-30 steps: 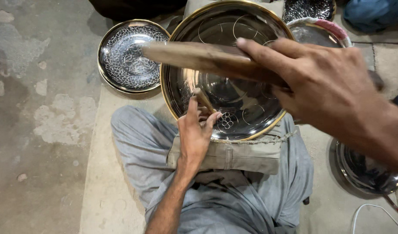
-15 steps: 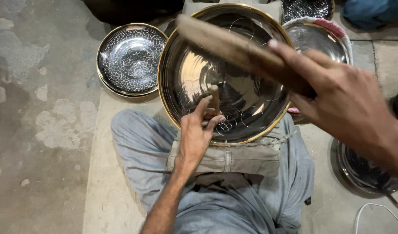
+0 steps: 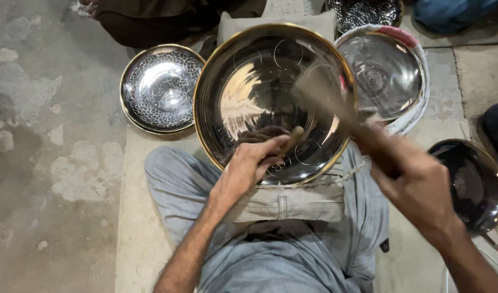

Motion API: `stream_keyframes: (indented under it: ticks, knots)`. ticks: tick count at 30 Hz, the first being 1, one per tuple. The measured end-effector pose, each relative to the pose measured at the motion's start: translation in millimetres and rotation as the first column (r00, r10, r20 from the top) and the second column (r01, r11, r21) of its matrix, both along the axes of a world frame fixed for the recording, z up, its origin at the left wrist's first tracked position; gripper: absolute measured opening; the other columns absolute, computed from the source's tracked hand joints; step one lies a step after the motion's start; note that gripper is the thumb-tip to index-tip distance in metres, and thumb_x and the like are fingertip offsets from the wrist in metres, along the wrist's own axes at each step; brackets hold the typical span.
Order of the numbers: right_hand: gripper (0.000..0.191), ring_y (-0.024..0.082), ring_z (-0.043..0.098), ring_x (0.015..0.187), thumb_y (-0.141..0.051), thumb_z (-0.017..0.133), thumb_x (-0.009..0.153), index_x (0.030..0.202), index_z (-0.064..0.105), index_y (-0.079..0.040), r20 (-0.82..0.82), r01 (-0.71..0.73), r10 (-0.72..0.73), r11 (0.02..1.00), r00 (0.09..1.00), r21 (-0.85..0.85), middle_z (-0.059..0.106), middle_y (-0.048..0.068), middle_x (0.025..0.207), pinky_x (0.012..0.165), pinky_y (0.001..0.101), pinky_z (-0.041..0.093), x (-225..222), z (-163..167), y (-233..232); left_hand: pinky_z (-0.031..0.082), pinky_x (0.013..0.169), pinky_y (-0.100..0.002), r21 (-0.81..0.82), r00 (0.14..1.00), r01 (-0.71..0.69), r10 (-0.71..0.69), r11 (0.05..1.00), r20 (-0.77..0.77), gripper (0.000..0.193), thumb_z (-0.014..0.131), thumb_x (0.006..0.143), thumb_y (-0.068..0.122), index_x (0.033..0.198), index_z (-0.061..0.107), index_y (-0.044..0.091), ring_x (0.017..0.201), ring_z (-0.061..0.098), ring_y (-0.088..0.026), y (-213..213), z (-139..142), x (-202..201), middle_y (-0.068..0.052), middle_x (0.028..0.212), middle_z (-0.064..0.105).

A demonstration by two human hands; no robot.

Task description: The person sits on the floor and uses a wooden mallet to hammer a small metal punch against the interior surface of a large silver bowl. They repeatedly strike the punch to create a pattern of small indentations on the bowl's surface.

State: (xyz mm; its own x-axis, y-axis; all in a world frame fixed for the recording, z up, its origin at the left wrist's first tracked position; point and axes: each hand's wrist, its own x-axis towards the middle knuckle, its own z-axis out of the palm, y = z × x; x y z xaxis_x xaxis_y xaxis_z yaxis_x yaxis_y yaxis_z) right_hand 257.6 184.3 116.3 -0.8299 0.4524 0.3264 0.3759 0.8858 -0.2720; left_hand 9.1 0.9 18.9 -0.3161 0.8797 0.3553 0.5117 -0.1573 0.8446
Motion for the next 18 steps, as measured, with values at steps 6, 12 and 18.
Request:
stream_keyframes:
  ticks: [6, 12, 18]
  knots:
    - [0.064, 0.019, 0.072, 0.085, -0.013, 0.078, 0.088, 0.149, 0.058, -0.018, -0.183, 0.197, -0.233, 0.960, 0.955, -0.197, 0.070, 0.008, 0.108, 0.078, 0.0355, 0.059, 23, -45, -22, 0.056, 0.084, -0.042, -0.127, 0.976, 0.197, -0.206, 0.972, -0.065, 0.056, 0.076, 0.086, 0.002, 0.139, 0.059, 0.010, 0.098, 0.073, -0.033, 10, 11, -13, -0.016, 0.110, 0.074]
    - [0.068, 0.017, 0.070, 0.089, -0.010, 0.074, 0.093, 0.157, 0.052, -0.013, -0.368, 0.236, -0.394, 0.884, 0.842, -0.404, 0.072, 0.006, 0.108, 0.089, 0.0317, 0.056, 41, -83, -59, 0.059, 0.084, -0.039, -0.302, 0.927, 0.355, -0.375, 0.884, -0.007, 0.073, 0.072, 0.069, -0.007, 0.138, 0.059, 0.014, 0.100, 0.076, -0.025, 12, 21, -23, -0.010, 0.111, 0.077]
    - [0.058, 0.024, 0.071, 0.085, -0.006, 0.077, 0.094, 0.147, 0.058, -0.018, -0.433, 0.346, -0.476, 0.872, 0.766, -0.346, 0.072, 0.009, 0.104, 0.080, 0.0303, 0.057, 56, -111, -87, 0.058, 0.082, -0.040, -0.259, 0.869, 0.452, -0.487, 0.853, -0.085, 0.070, 0.073, 0.073, -0.004, 0.139, 0.061, 0.017, 0.100, 0.075, -0.027, 20, 15, -31, -0.010, 0.112, 0.076]
